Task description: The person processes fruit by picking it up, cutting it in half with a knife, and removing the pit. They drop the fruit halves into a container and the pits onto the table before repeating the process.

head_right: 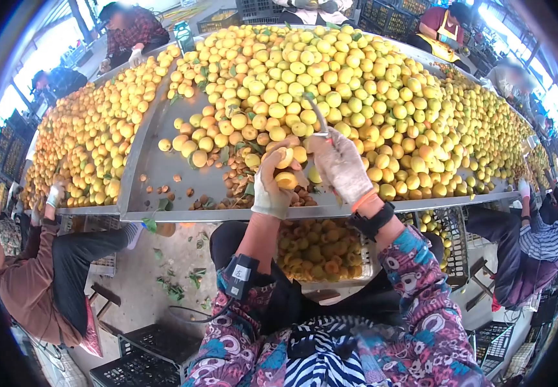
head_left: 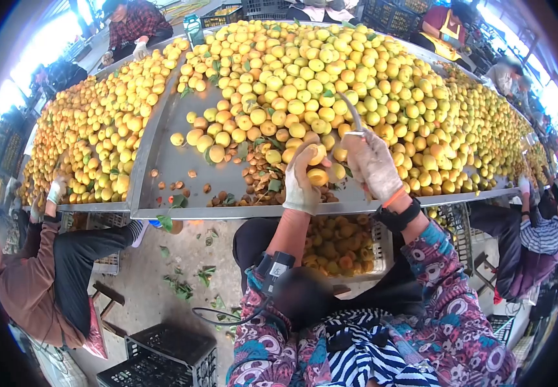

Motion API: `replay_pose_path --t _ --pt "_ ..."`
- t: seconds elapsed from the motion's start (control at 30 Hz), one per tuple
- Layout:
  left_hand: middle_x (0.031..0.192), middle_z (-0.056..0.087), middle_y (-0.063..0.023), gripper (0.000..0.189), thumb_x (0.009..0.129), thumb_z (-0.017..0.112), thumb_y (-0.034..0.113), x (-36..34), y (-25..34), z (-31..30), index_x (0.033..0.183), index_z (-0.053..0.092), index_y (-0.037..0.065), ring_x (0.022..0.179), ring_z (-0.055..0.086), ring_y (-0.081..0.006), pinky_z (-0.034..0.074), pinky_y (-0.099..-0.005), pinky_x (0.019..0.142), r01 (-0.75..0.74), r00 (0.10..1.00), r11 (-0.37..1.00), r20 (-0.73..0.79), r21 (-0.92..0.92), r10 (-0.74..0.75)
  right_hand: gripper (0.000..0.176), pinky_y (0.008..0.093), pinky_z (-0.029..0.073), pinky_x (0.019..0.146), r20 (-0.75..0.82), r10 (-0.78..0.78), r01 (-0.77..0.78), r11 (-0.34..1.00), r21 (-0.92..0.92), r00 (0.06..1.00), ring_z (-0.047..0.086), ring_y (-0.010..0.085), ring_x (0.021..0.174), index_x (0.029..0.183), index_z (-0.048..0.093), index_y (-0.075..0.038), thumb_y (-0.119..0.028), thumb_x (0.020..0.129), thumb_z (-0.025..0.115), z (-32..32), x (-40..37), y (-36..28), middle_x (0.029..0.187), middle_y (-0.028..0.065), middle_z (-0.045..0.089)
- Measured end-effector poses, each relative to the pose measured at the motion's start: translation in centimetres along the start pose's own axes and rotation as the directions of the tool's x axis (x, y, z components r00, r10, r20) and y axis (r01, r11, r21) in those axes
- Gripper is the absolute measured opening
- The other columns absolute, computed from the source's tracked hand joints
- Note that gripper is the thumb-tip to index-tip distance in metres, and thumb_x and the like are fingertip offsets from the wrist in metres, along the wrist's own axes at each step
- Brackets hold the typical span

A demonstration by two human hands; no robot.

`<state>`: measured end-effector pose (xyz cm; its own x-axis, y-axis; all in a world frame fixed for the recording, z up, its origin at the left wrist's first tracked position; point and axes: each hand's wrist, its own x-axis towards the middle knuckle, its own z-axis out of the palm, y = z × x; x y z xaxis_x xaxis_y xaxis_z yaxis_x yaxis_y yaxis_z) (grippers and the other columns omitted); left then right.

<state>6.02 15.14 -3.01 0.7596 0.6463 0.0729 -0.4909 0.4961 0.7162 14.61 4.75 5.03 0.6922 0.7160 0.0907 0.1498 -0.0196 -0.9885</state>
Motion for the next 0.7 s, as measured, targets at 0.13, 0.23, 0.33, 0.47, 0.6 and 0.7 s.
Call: replay_pose_path --t 0.13,0.23,0.33,0.47,0.6,0.7 --pt "0.077 0.057 -0.0059 0.046 0.095 0.038 0.030 0.1 0.3 0.3 0.120 0.051 -0.005 0.073 0.057 -0.0140 0.047 -0.0256 0.064 -0.083 0.996 0.961 0.050 0.262 0.072 0.022 0.0195 0.022 0.037 0.020 0.000 -0.004 0.987 0.159 1.000 0.030 0.0015 0.041 0.098 0.055 -0.005 -0.027 0.095 0.057 -0.4 -0.7 -1.5 0.056 -0.0069 0.040" --pt "0.085 0.060 -0.0093 0.034 0.094 0.042 0.019 -0.2 0.5 0.4 0.117 0.051 -0.004 0.073 0.059 -0.0168 0.048 -0.0263 0.068 -0.139 0.987 0.916 0.132 0.377 0.095 0.024 0.0208 0.023 0.036 -0.110 -0.097 0.129 0.932 0.338 0.989 0.032 0.0038 0.040 0.096 0.055 -0.007 -0.031 0.096 0.056 0.8 0.4 -1.6 0.055 -0.0057 0.040" --pt "0.079 0.060 -0.0068 0.039 0.094 0.038 0.029 -1.0 0.9 1.5 0.115 0.053 -0.001 0.068 0.059 -0.0139 0.048 -0.0251 0.068 -0.364 0.931 0.763 0.223 0.534 0.288 0.026 0.0217 0.024 0.035 -0.157 -0.112 0.178 0.839 0.514 0.981 0.033 0.0054 0.039 0.094 0.055 -0.008 -0.034 0.096 0.056 1.8 1.7 -2.2 0.054 -0.0053 0.039" --pt "0.082 0.060 -0.0064 0.037 0.095 0.038 0.029 -1.6 1.4 2.4 0.116 0.052 0.001 0.065 0.060 -0.0126 0.048 -0.0232 0.063 -0.383 0.923 0.638 0.253 0.668 0.289 0.027 0.0223 0.024 0.035 -0.212 -0.120 0.223 0.786 0.576 0.970 0.032 0.0051 0.038 0.093 0.056 -0.008 -0.035 0.097 0.053 2.4 3.7 -2.1 0.054 -0.0054 0.039" --pt "0.082 0.059 -0.0063 0.036 0.096 0.040 0.030 -1.4 1.2 2.7 0.118 0.049 0.003 0.065 0.060 -0.0123 0.047 -0.0221 0.058 -0.384 0.923 0.657 0.269 0.649 0.274 0.029 0.0221 0.025 0.035 -0.307 -0.195 0.340 0.766 0.546 0.932 0.032 0.0046 0.039 0.094 0.056 -0.008 -0.036 0.096 0.056 3.0 4.2 -1.9 0.054 -0.0058 0.039" --pt "0.080 0.057 -0.0061 0.033 0.097 0.041 0.029 -1.4 0.7 2.4 0.118 0.047 0.005 0.064 0.059 -0.0125 0.046 -0.0225 0.055 -0.323 0.946 0.746 0.223 0.583 0.236 0.027 0.0219 0.027 0.037 -0.342 -0.243 0.391 0.786 0.479 0.908 0.035 0.0049 0.041 0.098 0.056 -0.008 -0.035 0.095 0.057 3.3 4.7 -1.5 0.056 -0.0053 0.041"
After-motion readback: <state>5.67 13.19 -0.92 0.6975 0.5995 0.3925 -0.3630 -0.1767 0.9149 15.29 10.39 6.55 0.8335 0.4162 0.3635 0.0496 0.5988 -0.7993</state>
